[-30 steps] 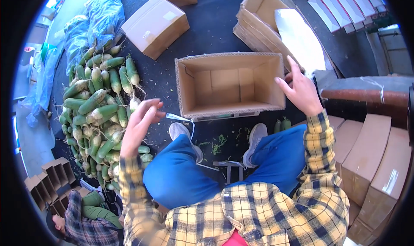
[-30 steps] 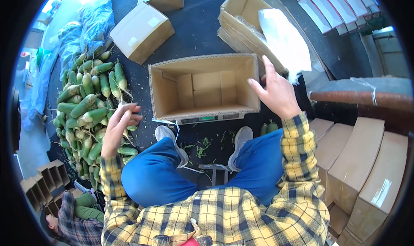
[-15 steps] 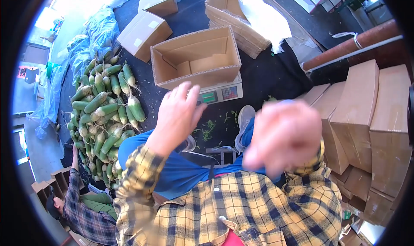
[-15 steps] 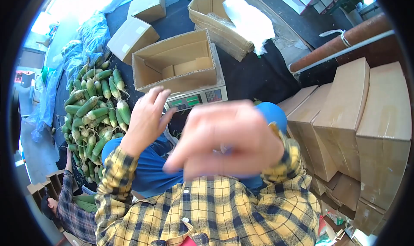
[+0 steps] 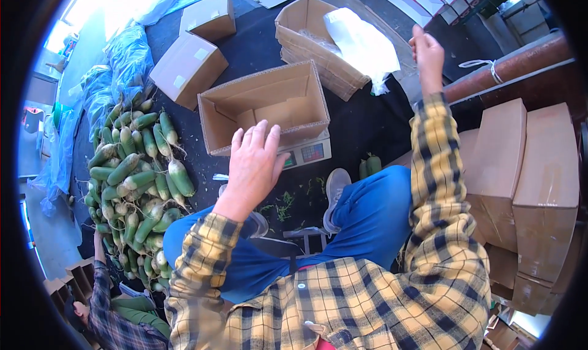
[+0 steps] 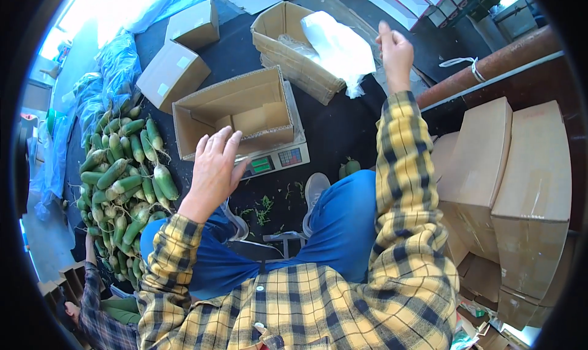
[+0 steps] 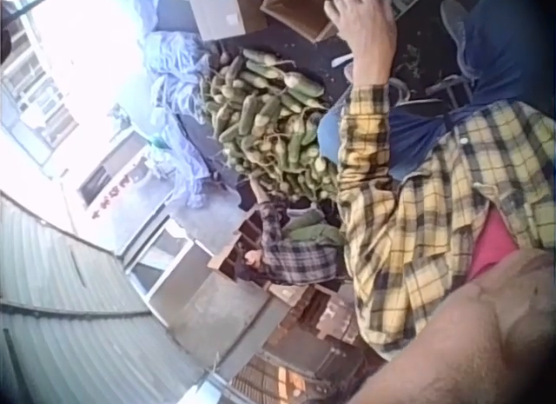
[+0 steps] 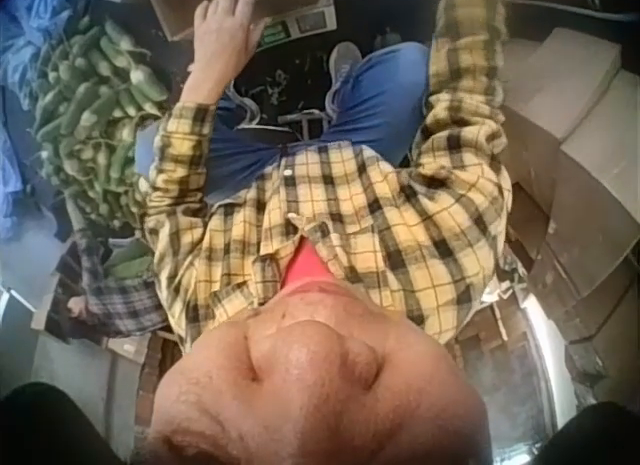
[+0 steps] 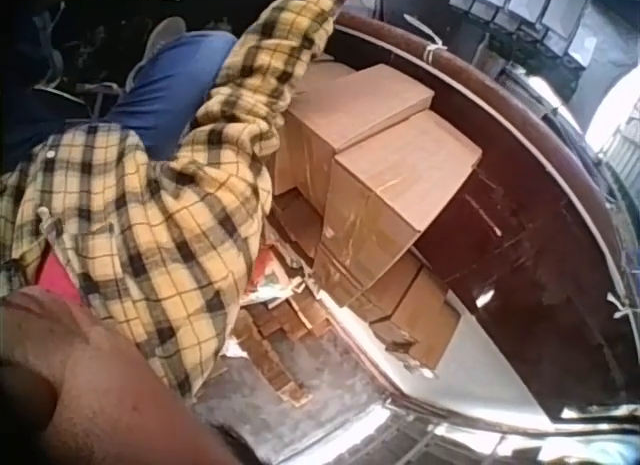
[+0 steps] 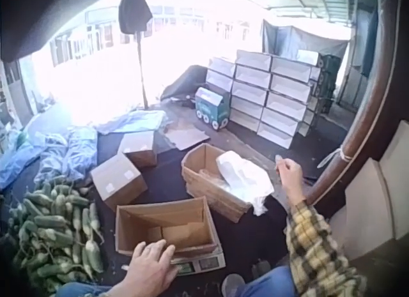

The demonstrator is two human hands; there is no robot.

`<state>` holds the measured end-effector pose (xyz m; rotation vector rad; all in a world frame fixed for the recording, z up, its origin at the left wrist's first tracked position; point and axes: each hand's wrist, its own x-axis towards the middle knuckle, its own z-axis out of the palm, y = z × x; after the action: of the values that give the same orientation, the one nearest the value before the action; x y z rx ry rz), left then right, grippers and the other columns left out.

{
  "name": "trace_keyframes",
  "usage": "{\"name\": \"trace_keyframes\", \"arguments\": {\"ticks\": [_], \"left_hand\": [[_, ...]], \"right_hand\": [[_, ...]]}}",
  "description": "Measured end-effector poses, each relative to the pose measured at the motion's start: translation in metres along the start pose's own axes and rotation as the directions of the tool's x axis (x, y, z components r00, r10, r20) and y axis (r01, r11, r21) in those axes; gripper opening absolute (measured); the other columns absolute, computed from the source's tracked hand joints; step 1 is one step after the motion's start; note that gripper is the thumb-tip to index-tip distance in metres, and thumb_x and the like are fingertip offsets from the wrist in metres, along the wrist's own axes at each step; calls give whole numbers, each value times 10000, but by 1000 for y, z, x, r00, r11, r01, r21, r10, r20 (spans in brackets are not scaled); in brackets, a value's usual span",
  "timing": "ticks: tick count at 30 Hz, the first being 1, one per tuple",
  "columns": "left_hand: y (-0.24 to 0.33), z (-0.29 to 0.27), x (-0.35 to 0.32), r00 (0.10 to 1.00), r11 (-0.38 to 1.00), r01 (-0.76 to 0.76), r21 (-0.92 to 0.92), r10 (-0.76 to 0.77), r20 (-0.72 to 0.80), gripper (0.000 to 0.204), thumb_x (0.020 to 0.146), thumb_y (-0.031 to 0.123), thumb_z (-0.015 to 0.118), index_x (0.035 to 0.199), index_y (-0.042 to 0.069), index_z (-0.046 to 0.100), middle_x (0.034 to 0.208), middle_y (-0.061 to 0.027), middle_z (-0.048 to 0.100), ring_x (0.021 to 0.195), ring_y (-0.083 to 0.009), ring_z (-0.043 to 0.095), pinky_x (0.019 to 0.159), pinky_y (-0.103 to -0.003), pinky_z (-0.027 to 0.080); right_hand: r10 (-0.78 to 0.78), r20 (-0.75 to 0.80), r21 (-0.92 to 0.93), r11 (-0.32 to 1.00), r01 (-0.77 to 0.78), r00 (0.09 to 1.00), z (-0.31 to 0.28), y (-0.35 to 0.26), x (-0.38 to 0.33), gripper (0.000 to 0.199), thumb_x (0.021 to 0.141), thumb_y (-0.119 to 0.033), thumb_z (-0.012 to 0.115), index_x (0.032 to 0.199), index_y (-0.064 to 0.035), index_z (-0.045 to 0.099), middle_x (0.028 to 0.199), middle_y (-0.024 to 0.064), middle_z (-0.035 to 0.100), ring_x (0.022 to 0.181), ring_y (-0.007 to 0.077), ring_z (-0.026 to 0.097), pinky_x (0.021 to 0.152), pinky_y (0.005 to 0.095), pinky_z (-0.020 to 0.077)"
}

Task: The recorder is weighing radishes on a digital scale and packing them into cardboard boxes, sometimes placing them in plastic bags first.

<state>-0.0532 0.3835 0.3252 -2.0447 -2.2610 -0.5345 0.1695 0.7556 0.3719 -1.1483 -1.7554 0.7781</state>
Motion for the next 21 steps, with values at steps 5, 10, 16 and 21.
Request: {"name": "trace_keyframes", "arguments": {"ticks": [5, 10, 16, 21], "left_hand": [[1, 1, 5, 1000, 999, 17, -40, -16, 18, 543, 892, 312, 686, 1321, 13, 538, 1321, -211, 545, 1228, -348, 524, 1103, -523, 343], [-3, -3, 4, 997, 998, 53, -44, -50, 64, 526, 903, 310, 681, 1313, 10, 545, 1331, -216, 544, 1242, -348, 523, 1112, -532, 336], [0, -3, 5, 998, 998, 22, -52, -19, 67, 515, 902, 304, 685, 1303, 10, 552, 1319, -214, 552, 1239, -341, 527, 1112, -544, 334], [-4, -6, 2, 997, 999, 32, -23, -30, 69, 507, 895, 303, 691, 1289, 12, 558, 1302, -207, 561, 1227, -336, 535, 1109, -546, 338]], "right_hand": [[-46, -39, -719, 695, 4, 998, 40, 155, 37, 709, 753, -518, 801, 1172, 17, 596, 1178, 221, 620, 1162, 354, 586, 943, 449, 489], [139, -39, -768, 630, -119, 990, 58, 173, 45, 327, 860, -376, 702, 977, -73, 667, 965, 178, 714, 966, 382, 674, 802, 499, 521], [-41, 186, -882, 433, 185, 982, 44, 141, 59, 353, 963, -408, 545, 912, -91, 692, 911, 183, 708, 876, 391, 678, 734, 528, 519], [-426, 199, -816, 426, 390, 882, 55, 66, 52, 339, 972, -373, 529, 877, -82, 673, 852, 139, 696, 812, 374, 679, 691, 514, 526]]}}
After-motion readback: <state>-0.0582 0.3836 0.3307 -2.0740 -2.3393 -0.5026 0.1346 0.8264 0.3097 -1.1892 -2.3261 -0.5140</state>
